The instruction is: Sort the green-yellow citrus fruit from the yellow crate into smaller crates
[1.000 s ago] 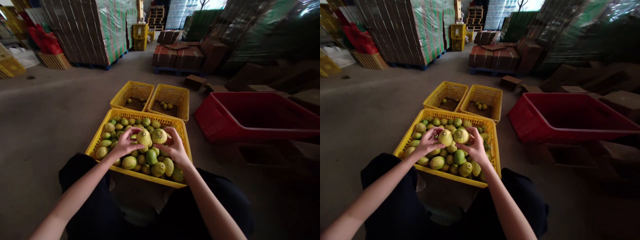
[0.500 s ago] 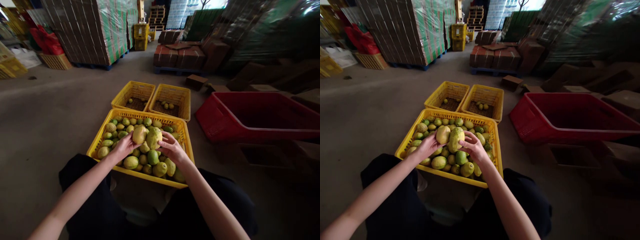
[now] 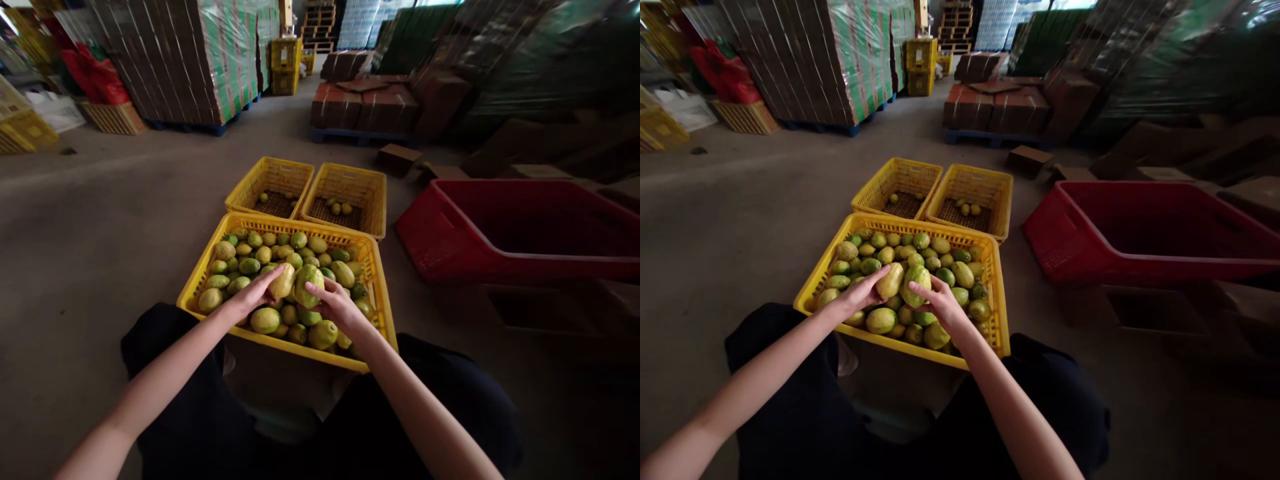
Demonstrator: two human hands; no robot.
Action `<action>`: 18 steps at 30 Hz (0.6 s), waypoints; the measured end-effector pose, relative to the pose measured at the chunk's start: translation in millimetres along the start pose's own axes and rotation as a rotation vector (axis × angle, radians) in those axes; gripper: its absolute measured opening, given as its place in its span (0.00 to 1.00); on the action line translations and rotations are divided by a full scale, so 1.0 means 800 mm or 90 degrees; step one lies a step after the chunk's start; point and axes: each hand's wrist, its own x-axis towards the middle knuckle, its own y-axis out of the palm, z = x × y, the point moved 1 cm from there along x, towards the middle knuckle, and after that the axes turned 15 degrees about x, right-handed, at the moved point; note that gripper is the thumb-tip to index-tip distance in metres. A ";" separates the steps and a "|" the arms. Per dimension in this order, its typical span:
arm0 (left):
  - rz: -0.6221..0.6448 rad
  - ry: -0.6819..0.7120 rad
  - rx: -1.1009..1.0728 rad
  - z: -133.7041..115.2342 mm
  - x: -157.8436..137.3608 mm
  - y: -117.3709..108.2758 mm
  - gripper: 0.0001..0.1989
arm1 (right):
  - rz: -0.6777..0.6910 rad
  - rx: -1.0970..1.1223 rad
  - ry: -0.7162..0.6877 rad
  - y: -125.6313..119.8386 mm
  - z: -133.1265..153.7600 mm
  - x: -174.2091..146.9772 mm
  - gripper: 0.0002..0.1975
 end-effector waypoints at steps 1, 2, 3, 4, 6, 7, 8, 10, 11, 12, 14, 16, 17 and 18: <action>0.001 -0.001 -0.021 -0.001 0.000 -0.001 0.13 | -0.004 0.000 0.002 -0.001 0.000 0.002 0.19; 0.009 0.005 -0.044 -0.002 0.001 -0.001 0.13 | -0.010 0.002 0.003 -0.002 0.000 0.003 0.18; 0.021 0.012 -0.067 -0.003 0.002 -0.002 0.13 | -0.019 0.006 0.002 -0.003 0.001 0.005 0.18; 0.031 0.018 -0.088 -0.003 0.004 -0.003 0.14 | -0.031 0.014 -0.002 -0.003 0.002 0.006 0.19; 0.037 0.024 -0.123 -0.003 0.006 -0.004 0.17 | -0.056 0.036 -0.013 -0.003 0.004 0.008 0.21; 0.035 0.026 -0.132 -0.003 0.007 -0.005 0.18 | -0.063 0.045 -0.017 -0.002 0.004 0.008 0.22; 0.029 0.025 -0.136 -0.003 0.007 -0.005 0.19 | -0.066 0.052 -0.019 -0.002 0.005 0.008 0.22; 0.018 0.028 -0.133 -0.003 0.007 -0.004 0.19 | -0.061 0.063 -0.014 -0.002 0.004 0.008 0.22; 0.012 0.035 -0.128 -0.003 0.007 -0.004 0.19 | -0.055 0.069 -0.008 -0.002 0.004 0.008 0.21; 0.006 0.045 -0.120 -0.003 0.006 -0.004 0.18 | -0.049 0.075 -0.003 -0.003 0.004 0.007 0.21; -0.003 0.071 -0.105 -0.002 0.005 -0.003 0.14 | -0.043 0.081 0.006 -0.004 0.004 0.006 0.22; -0.004 0.088 -0.105 -0.002 0.004 -0.002 0.10 | -0.038 0.082 0.010 -0.005 0.005 0.006 0.21; 0.000 0.088 -0.113 -0.002 0.003 -0.002 0.09 | -0.034 0.083 0.011 -0.006 0.006 0.006 0.20; 0.006 0.085 -0.125 -0.003 0.003 -0.002 0.09 | -0.029 0.086 0.013 -0.007 0.007 0.007 0.18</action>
